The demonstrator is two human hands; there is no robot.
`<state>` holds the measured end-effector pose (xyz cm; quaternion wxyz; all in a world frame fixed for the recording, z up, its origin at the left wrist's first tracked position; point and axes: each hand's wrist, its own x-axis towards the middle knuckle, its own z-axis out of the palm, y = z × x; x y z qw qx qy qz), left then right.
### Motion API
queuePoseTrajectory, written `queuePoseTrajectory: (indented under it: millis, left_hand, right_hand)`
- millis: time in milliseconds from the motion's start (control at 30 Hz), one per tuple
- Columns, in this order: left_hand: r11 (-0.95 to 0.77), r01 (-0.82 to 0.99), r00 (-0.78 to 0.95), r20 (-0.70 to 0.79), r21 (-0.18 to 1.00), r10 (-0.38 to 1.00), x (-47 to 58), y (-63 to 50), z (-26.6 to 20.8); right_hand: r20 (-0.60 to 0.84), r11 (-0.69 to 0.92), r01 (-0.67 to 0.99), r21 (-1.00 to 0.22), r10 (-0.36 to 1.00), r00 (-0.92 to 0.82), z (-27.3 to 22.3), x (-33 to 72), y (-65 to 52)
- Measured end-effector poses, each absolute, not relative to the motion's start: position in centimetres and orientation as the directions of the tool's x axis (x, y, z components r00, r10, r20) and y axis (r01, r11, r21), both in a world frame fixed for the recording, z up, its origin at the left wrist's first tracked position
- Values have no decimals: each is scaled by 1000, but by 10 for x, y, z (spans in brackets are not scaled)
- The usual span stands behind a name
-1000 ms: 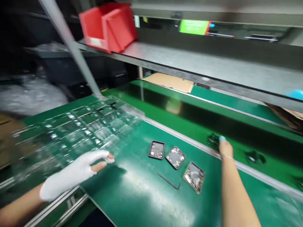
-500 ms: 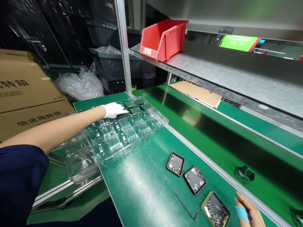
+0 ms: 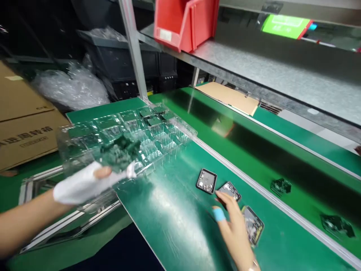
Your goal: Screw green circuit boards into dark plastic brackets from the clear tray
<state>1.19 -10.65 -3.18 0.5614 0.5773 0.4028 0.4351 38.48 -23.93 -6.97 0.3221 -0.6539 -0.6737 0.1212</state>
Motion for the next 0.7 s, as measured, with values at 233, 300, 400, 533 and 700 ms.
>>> queuePoseTrajectory:
  millis: [233,300,400,533,700]
  left_hand:
    - [240,-30,707,-150,970,691,100,-180,-97]
    - [145,9,797,-94,989,597,114,-178,-103]
    - [-118,177,868,-99,977,486,125,-158,-102]
    - [-471,495,741,-71,730,668,150,-116,-89]
    - [-724,633,754,-10,273,656,207,-78,-82]
  right_hand:
    - [268,371,534,-760,927,-262,-69,300,-238]
    - [263,322,537,-780,947,-184,-73,305,-247]
    - [222,211,558,-803,974,-48,-80,326,-263]
    - [137,108,700,-705,991,-15,-89,348,-274]
    - [69,114,799,-590,993,-91,-98,352,-276]
